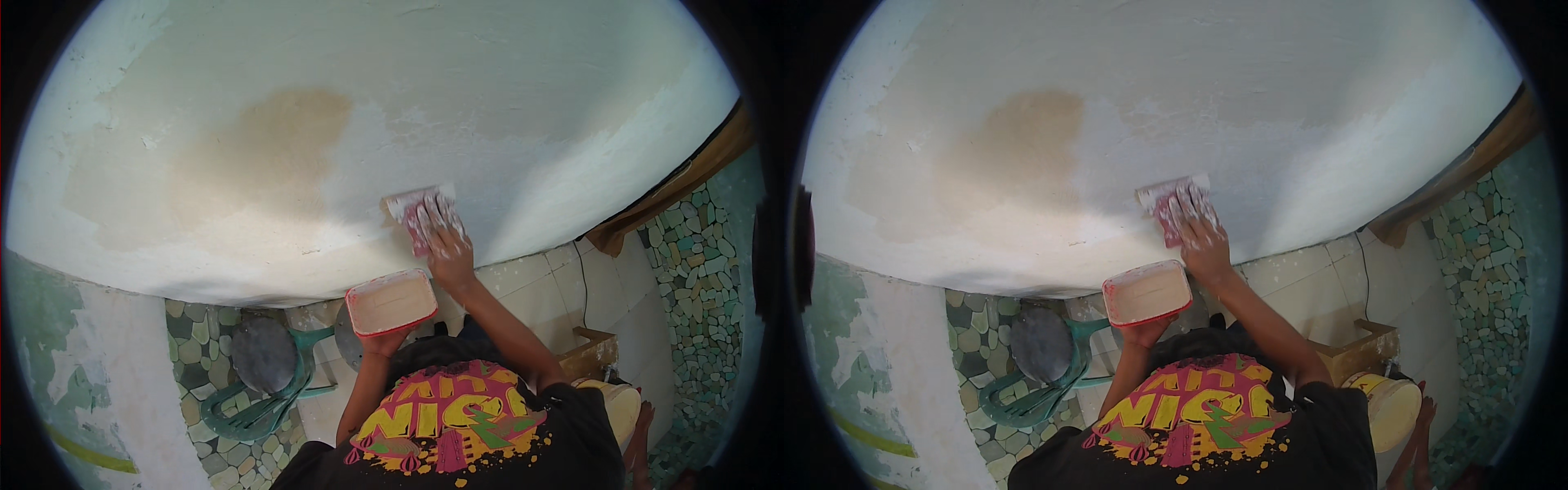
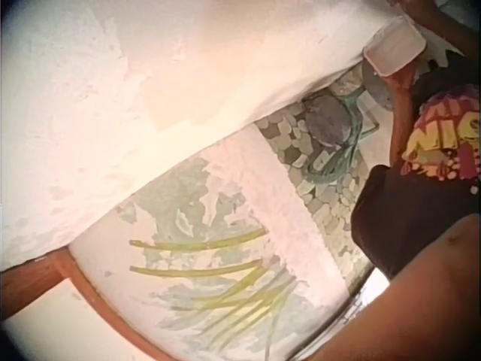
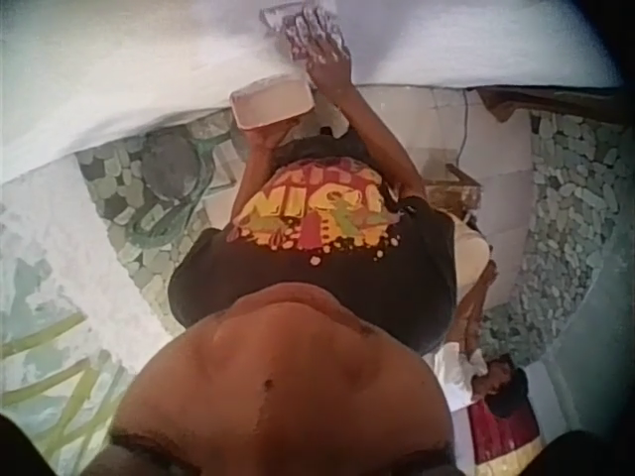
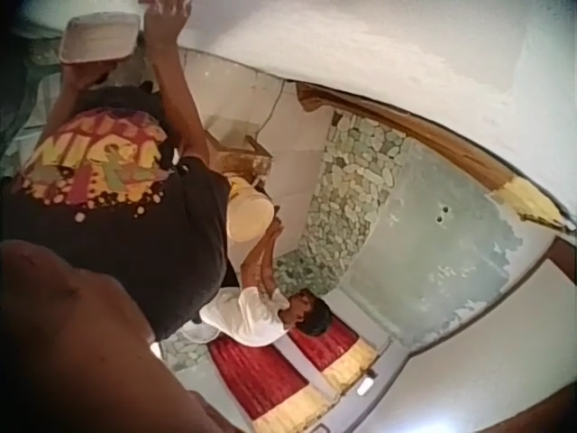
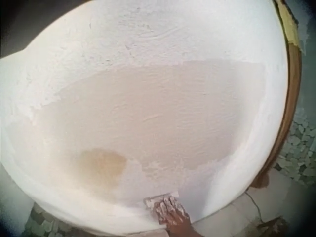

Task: Apply wall putty or filler to a surface using a scraper/spatula.

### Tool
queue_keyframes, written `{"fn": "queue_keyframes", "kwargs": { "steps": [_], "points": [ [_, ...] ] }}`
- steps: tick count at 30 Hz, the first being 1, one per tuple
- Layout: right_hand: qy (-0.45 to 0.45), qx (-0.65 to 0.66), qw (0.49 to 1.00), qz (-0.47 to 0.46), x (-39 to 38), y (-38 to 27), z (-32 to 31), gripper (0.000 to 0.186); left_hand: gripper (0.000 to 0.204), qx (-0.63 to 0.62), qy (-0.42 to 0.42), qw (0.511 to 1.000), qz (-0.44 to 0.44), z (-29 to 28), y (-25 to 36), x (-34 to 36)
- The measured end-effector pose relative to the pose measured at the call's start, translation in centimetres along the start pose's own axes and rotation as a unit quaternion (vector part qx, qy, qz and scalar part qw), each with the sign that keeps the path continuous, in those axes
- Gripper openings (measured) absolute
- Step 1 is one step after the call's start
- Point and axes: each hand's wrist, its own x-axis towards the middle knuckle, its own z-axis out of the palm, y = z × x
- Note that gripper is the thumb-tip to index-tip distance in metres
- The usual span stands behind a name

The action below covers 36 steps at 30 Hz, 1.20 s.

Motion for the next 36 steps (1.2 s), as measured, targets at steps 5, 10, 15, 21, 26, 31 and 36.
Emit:
{"fn": "queue_keyframes", "kwargs": {
  "steps": [5, 10, 15, 21, 26, 31, 36],
  "points": [
    [0.187, 0.111, 0.976, 0.006, 4.5, -3.2, -8.0, 0.061, 0.09, -0.008, -0.053, 0.999, -0.002, 0.4, 0.0, 0.0],
    [0.23, 0.0, 0.973, -0.027, 12.5, -1.5, -9.5, 0.067, 0.085, -0.009, -0.045, 0.999, -0.027, -1.3, 0.7, 1.0],
    [0.145, -0.033, 0.988, -0.046, 9.8, 0.3, -5.5, 0.072, 0.088, 0.067, 0.008, 0.998, 0.017, -0.4, -0.2, 1.6],
    [0.006, 0.059, 0.997, 0.045, 1.1, -0.4, -6.6, 0.057, 0.086, 0.054, -0.011, 0.998, 0.011, -1.8, -0.3, 1.6],
    [0.066, 0.469, 0.817, 0.328, -2.8, -0.1, -9.4, 0.032, 0.071, 0.011, -0.05, 0.999, -0.01, -1.2, -0.4, 1.7],
    [0.08, 0.543, 0.701, 0.456, -2.5, -0.9, -11.7, 0.031, 0.071, 0.019, -0.069, 0.997, -0.013, -0.5, -0.4, 2.1],
    [-0.001, 0.504, 0.756, 0.418, -0.6, -1.3, -13.4, 0.039, 0.072, -0.021, -0.101, 0.995, -0.006, -1.8, -1.2, 2.7]
  ]
}}
